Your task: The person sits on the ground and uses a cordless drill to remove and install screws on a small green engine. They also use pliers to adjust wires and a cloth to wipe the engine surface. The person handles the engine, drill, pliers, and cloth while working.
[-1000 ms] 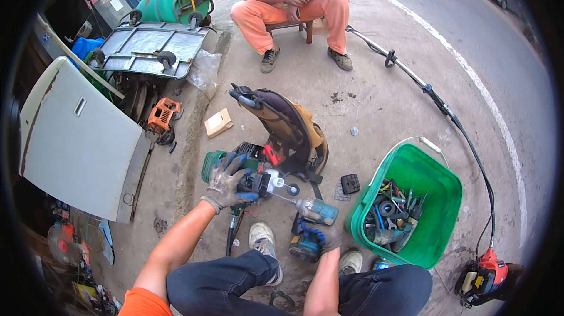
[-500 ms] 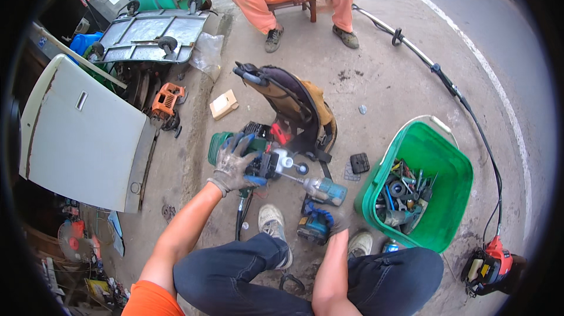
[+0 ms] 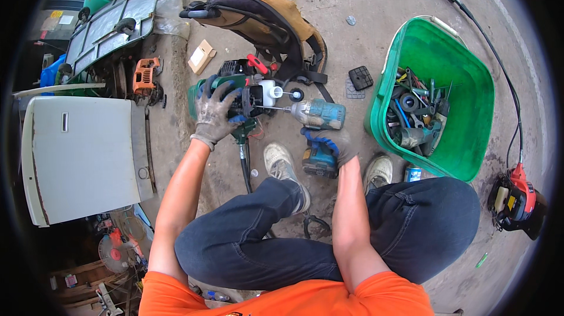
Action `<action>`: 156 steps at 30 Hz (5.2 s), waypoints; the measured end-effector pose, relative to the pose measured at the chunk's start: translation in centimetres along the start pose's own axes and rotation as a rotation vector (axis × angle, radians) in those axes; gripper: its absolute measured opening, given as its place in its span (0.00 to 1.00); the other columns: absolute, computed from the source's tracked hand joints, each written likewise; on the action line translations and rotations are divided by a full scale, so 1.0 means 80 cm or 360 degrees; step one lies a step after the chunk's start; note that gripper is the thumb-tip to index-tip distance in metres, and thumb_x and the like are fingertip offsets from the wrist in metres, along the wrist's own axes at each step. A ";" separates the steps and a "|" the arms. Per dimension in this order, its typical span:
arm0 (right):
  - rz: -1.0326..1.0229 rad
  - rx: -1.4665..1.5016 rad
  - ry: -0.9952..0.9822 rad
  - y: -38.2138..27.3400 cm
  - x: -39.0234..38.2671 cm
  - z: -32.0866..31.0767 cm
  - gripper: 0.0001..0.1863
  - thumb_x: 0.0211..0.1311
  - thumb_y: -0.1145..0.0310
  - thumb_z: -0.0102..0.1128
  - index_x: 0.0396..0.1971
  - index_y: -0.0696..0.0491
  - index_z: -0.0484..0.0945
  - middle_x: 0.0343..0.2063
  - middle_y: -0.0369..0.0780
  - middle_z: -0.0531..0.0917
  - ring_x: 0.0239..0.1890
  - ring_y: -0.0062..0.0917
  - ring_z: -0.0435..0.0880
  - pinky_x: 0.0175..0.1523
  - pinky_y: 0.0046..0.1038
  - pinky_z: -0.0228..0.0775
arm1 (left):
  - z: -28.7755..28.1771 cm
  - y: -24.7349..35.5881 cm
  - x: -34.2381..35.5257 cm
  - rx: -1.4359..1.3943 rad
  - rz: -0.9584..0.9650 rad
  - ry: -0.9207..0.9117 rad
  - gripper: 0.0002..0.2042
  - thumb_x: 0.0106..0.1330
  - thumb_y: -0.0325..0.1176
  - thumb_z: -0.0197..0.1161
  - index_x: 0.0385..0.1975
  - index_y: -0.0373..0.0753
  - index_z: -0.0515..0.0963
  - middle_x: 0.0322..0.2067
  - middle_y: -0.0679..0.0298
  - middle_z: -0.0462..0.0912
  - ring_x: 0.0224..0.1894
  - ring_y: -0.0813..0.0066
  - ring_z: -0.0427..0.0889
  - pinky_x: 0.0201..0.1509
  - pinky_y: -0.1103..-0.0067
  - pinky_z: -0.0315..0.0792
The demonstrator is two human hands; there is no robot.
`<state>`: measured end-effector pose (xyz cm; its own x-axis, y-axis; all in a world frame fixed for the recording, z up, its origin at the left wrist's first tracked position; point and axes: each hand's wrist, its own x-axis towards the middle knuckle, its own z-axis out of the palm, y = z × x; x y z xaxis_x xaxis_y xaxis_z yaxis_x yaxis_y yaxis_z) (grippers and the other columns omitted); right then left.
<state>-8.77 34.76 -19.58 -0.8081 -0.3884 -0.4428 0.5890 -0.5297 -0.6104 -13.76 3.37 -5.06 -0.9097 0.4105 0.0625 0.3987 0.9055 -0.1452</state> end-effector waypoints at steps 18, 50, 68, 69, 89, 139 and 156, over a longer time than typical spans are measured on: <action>0.0201 0.0028 -0.0148 0.022 0.028 -0.021 0.19 0.57 0.80 0.68 0.50 0.62 0.82 0.38 0.44 0.88 0.29 0.24 0.85 0.33 0.23 0.77 | 0.000 0.006 0.000 -0.0012 -0.0043 0.0028 0.40 0.36 0.44 0.84 0.59 0.55 0.81 0.66 0.66 0.75 0.75 0.44 0.60 0.76 0.47 0.55; -0.0308 -0.0569 -0.0107 0.042 0.036 -0.035 0.20 0.58 0.81 0.71 0.52 0.61 0.83 0.42 0.45 0.89 0.37 0.26 0.88 0.44 0.27 0.83 | 0.004 0.001 0.001 -0.0022 -0.0076 0.0033 0.37 0.38 0.42 0.82 0.57 0.54 0.82 0.64 0.66 0.76 0.75 0.43 0.60 0.71 0.48 0.59; 0.0100 -0.0206 0.0041 0.018 0.018 -0.012 0.19 0.57 0.78 0.75 0.50 0.55 0.86 0.39 0.39 0.89 0.35 0.24 0.88 0.39 0.28 0.83 | 0.005 0.004 0.000 0.0025 -0.0087 -0.0024 0.40 0.40 0.42 0.83 0.61 0.52 0.79 0.65 0.65 0.75 0.76 0.42 0.58 0.69 0.48 0.61; 0.0087 -0.0194 0.0047 0.018 0.018 -0.012 0.19 0.57 0.78 0.75 0.50 0.55 0.86 0.39 0.39 0.89 0.36 0.24 0.88 0.40 0.29 0.84 | 0.006 0.003 0.000 0.0023 -0.0083 -0.0022 0.39 0.40 0.42 0.83 0.61 0.52 0.79 0.65 0.65 0.75 0.76 0.42 0.58 0.69 0.48 0.61; 0.0027 0.0212 -0.0236 0.018 0.007 -0.033 0.22 0.54 0.79 0.71 0.52 0.57 0.83 0.39 0.42 0.88 0.32 0.23 0.85 0.32 0.25 0.78 | 0.007 -0.004 0.001 0.0000 -0.0156 -0.0064 0.38 0.41 0.43 0.82 0.60 0.56 0.80 0.65 0.68 0.76 0.76 0.44 0.58 0.72 0.48 0.60; 0.0045 -0.0163 0.0004 -0.030 0.012 0.004 0.21 0.56 0.79 0.75 0.51 0.55 0.85 0.41 0.39 0.90 0.36 0.23 0.88 0.41 0.29 0.84 | 0.009 0.007 -0.004 0.0062 0.0009 0.0042 0.35 0.42 0.44 0.81 0.57 0.52 0.82 0.59 0.65 0.80 0.73 0.38 0.63 0.69 0.50 0.64; 0.0324 0.0089 -0.0027 0.034 -0.002 -0.074 0.25 0.56 0.80 0.70 0.56 0.56 0.80 0.42 0.45 0.88 0.28 0.30 0.86 0.34 0.33 0.82 | -0.004 0.002 -0.005 -0.0136 -0.0009 -0.0008 0.44 0.43 0.42 0.79 0.68 0.55 0.73 0.70 0.63 0.69 0.76 0.40 0.57 0.75 0.47 0.58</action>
<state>-7.06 37.87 -25.08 -0.6725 -0.5039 -0.5420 0.7397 -0.4797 -0.4719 -13.33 3.39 -4.80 -0.9125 0.4048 0.0583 0.4016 0.9138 -0.0602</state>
